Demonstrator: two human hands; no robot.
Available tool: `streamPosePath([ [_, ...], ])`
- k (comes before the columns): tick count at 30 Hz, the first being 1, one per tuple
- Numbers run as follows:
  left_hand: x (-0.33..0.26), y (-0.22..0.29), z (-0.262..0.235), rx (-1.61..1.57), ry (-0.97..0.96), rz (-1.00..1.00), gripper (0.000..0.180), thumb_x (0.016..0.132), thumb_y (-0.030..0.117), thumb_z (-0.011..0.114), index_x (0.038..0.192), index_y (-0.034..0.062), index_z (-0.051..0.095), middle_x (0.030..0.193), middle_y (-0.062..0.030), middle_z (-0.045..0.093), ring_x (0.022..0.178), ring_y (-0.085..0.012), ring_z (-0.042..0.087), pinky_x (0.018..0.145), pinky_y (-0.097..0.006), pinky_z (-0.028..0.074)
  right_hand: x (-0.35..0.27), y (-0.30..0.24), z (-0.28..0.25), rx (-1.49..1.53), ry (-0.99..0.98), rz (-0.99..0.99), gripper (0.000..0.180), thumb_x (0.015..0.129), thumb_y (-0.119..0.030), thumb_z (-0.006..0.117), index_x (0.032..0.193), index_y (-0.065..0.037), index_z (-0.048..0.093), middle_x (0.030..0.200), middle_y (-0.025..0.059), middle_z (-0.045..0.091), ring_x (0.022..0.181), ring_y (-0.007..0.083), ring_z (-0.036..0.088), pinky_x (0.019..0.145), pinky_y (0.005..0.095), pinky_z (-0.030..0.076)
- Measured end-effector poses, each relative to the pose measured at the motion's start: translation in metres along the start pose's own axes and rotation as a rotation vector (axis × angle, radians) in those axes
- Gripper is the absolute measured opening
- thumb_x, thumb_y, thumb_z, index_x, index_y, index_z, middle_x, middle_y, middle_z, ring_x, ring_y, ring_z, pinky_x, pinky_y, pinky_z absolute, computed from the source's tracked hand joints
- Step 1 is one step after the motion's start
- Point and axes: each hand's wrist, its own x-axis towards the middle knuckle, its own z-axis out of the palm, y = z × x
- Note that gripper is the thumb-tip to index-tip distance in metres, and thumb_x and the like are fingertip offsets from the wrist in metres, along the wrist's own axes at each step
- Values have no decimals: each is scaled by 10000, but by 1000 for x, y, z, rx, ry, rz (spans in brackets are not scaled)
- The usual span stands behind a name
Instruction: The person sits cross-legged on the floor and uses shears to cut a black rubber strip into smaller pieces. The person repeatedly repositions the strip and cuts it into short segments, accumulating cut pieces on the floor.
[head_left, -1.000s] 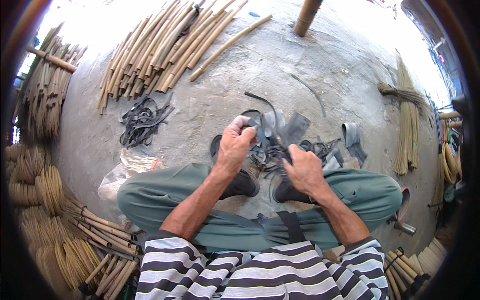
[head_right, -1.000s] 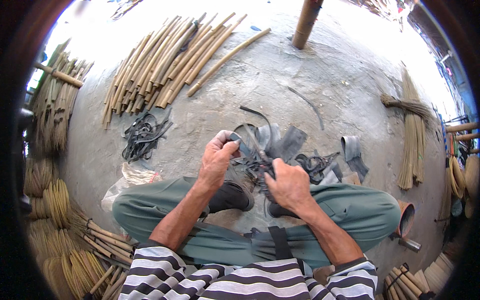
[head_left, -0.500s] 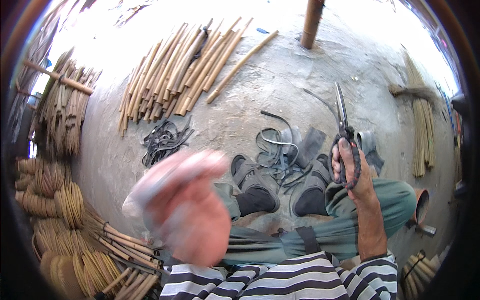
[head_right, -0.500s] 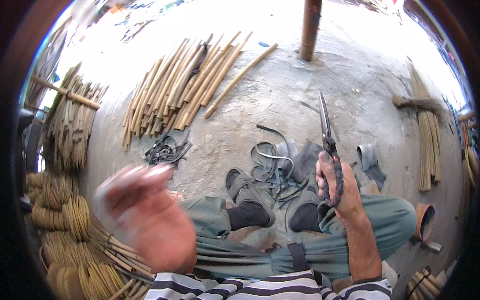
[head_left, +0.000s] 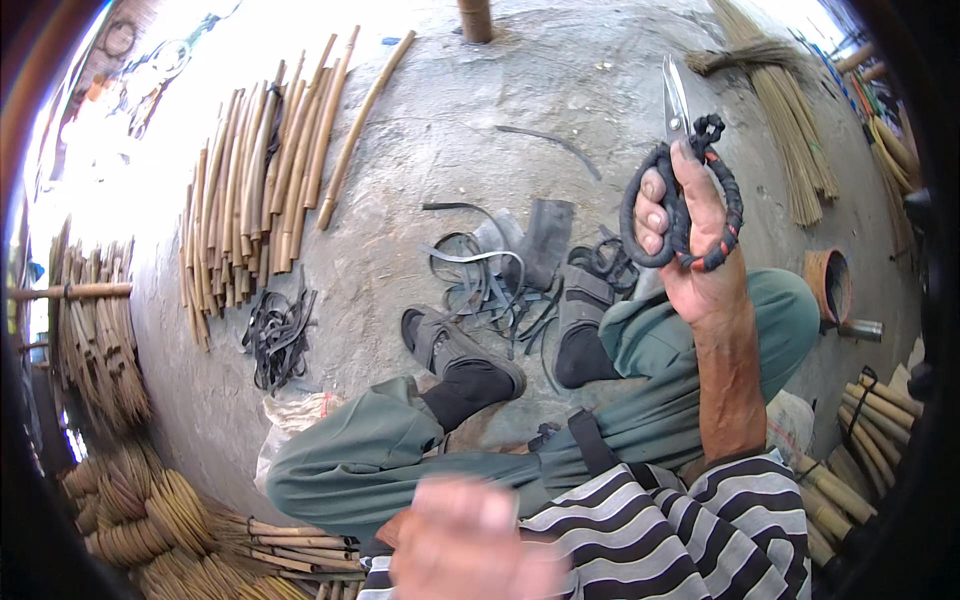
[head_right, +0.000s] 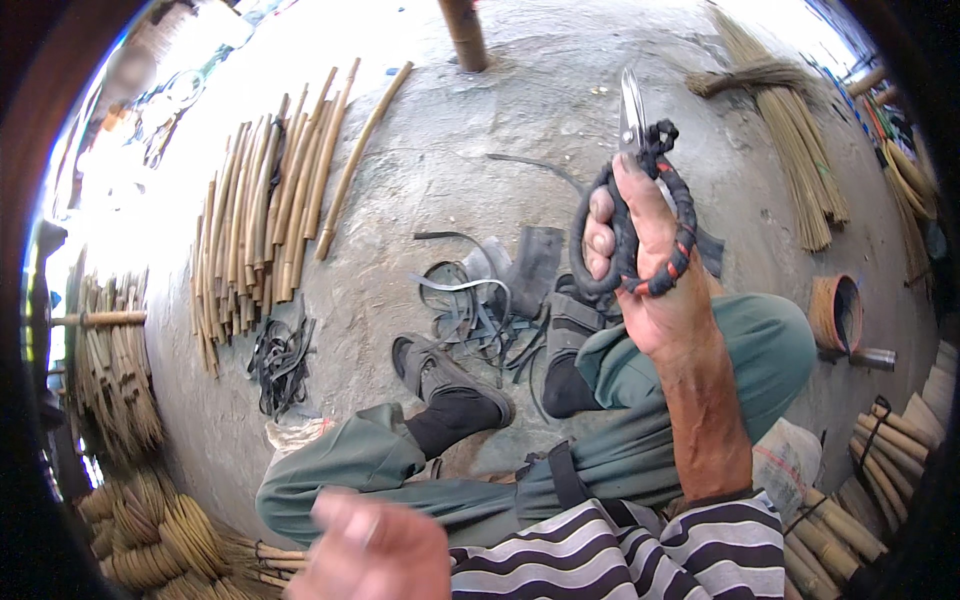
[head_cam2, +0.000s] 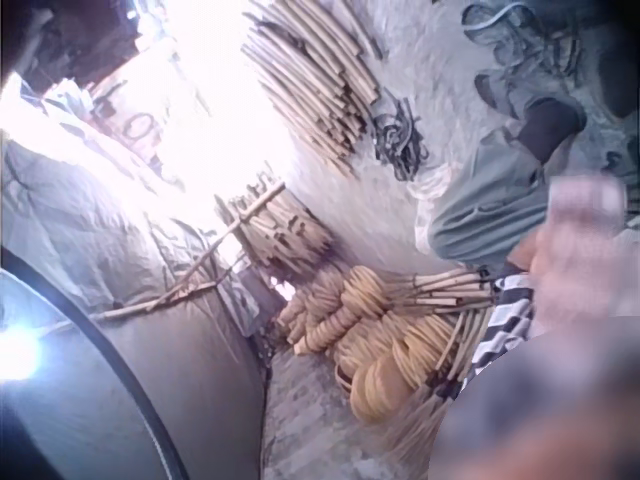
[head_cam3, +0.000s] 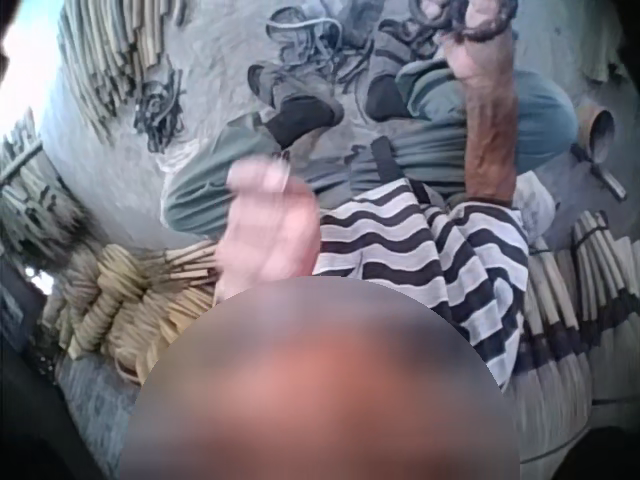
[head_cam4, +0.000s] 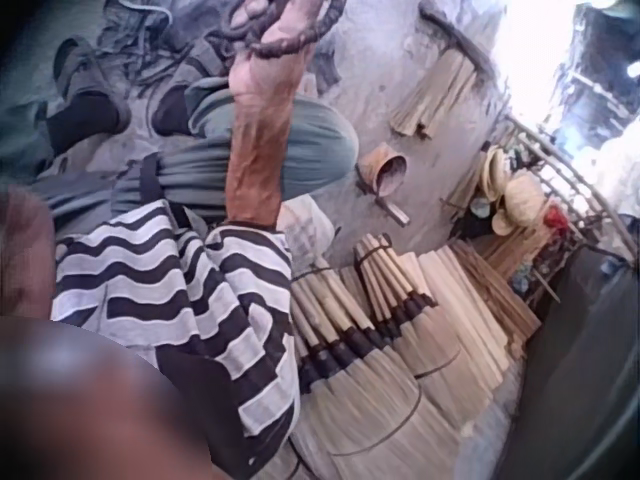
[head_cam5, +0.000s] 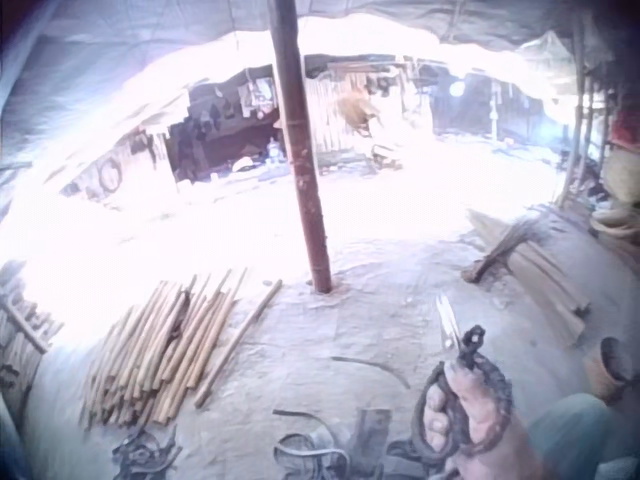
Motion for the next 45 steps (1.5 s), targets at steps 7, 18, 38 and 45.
streamPosePath([
  [7, -101, -147, 10, 633, -613, -1097, 434, 969, 206, 663, 1342, -11, 612, 1263, -235, 681, 1177, -428, 644, 1022, -489, 503, -8, -46, -14, 75, -44, -134, 379, 1100, -400, 569, 930, -61, 551, 753, -2, 505, 652, 87, 514, 552, 226, 481],
  [18, -219, -307, 3, 1250, -644, -1068, 449, 913, 348, 717, 1206, 12, 660, 1153, -197, 733, 1137, -395, 659, 946, -603, 448, -7, -50, -12, 20, 12, -97, 333, 1098, -363, 565, 917, -83, 553, 778, 6, 545, 641, 94, 526, 524, 233, 469],
  [38, -70, -254, -19, 719, -412, -964, 353, 923, 384, 765, 974, 36, 788, 1008, -148, 745, 1038, -289, 688, 1059, -599, 343, -5, -26, -8, -184, 34, -59, 308, 1041, -361, 660, 893, -94, 617, 704, -8, 549, 605, 74, 512, 576, 229, 436],
  [45, -26, -211, -21, 361, -125, -941, 294, 1014, 261, 723, 1078, -21, 780, 962, -71, 770, 887, -154, 697, 770, -334, 553, -3, -7, -18, -423, 13, -117, 221, 1016, -278, 692, 995, -73, 613, 812, 1, 607, 706, 84, 573, 649, 245, 472],
])
